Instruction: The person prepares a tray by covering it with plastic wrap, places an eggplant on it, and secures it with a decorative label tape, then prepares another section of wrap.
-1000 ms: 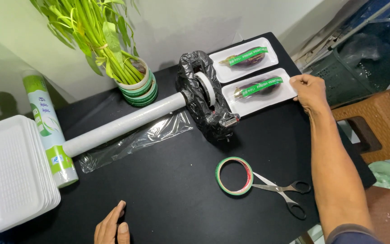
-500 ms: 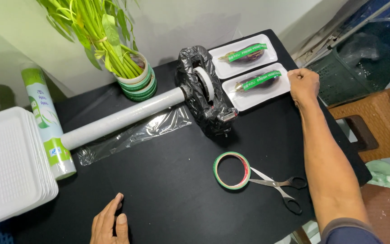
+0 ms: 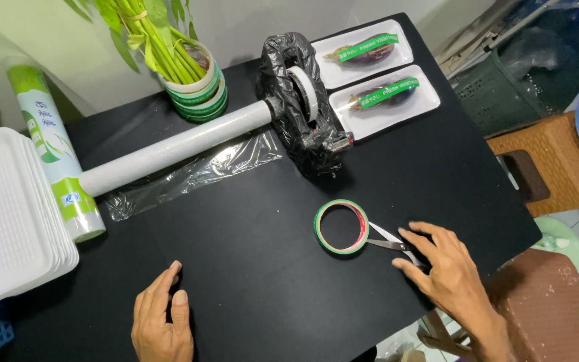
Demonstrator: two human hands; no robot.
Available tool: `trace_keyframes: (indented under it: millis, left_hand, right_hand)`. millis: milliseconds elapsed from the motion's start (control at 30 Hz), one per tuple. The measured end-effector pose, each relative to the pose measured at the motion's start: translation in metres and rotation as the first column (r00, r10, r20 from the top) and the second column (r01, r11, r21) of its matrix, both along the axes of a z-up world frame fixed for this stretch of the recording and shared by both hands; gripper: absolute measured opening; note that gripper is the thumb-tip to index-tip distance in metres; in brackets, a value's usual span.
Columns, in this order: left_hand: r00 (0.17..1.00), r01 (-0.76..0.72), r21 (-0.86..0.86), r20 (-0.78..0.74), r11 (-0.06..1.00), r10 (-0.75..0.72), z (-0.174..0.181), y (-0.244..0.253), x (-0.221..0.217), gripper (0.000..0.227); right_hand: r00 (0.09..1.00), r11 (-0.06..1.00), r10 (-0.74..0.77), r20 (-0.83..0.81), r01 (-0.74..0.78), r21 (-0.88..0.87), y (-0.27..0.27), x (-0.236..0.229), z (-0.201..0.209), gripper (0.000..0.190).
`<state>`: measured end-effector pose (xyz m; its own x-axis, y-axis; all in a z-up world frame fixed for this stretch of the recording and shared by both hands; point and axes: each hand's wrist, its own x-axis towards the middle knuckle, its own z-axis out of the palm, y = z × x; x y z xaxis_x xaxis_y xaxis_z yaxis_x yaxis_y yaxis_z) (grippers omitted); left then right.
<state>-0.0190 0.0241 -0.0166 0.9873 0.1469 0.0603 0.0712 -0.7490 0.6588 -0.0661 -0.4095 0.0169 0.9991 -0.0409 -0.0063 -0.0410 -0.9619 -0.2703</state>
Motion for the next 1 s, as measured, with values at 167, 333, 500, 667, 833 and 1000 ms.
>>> trace_keyframes:
  millis: [167, 333, 500, 667, 833, 1000]
  left_hand:
    - [1.0, 0.023, -0.025, 0.011, 0.999, -0.023, 0.007, -0.001, -0.002, 0.045]
    - [0.999, 0.043, -0.03, 0.011, 0.999, -0.043, 0.004, 0.002, -0.002, 0.046]
    - [0.998, 0.065, -0.02, 0.009, 0.998, -0.065, -0.007, 0.008, -0.003, 0.049]
    - [0.994, 0.062, -0.062, 0.091, 0.996, -0.056, -0.009, 0.01, -0.001, 0.042]
    - [0.99, 0.068, -0.075, 0.126, 0.995, -0.059, -0.009, 0.014, 0.002, 0.042]
    - [0.984, 0.098, -0.074, 0.155, 0.992, -0.086, -0.011, 0.014, 0.003, 0.043]
  right_hand:
    - [0.981, 0.991, -0.03, 0.192, 0.054, -0.12, -0.007, -0.021, -0.003, 0.017]
    - [0.979, 0.995, -0.068, 0.191, 0.053, 0.086, 0.021, -0.002, 0.021, 0.021]
    - [0.941, 0.993, 0.113, 0.32, -0.097, -0.065, 0.086, 0.052, 0.018, 0.013]
    - [0.979, 0.965, 0.069, 0.19, -0.017, -0.263, 0.114, 0.068, -0.008, 0.071]
    - [0.994, 0.931, -0.04, 0.099, 0.073, -0.358, 0.109, 0.058, -0.015, 0.073]
    - [0.924, 0.82, -0.061, 0.378, 0.263, -0.509, 0.081, 0.041, -0.039, 0.08]
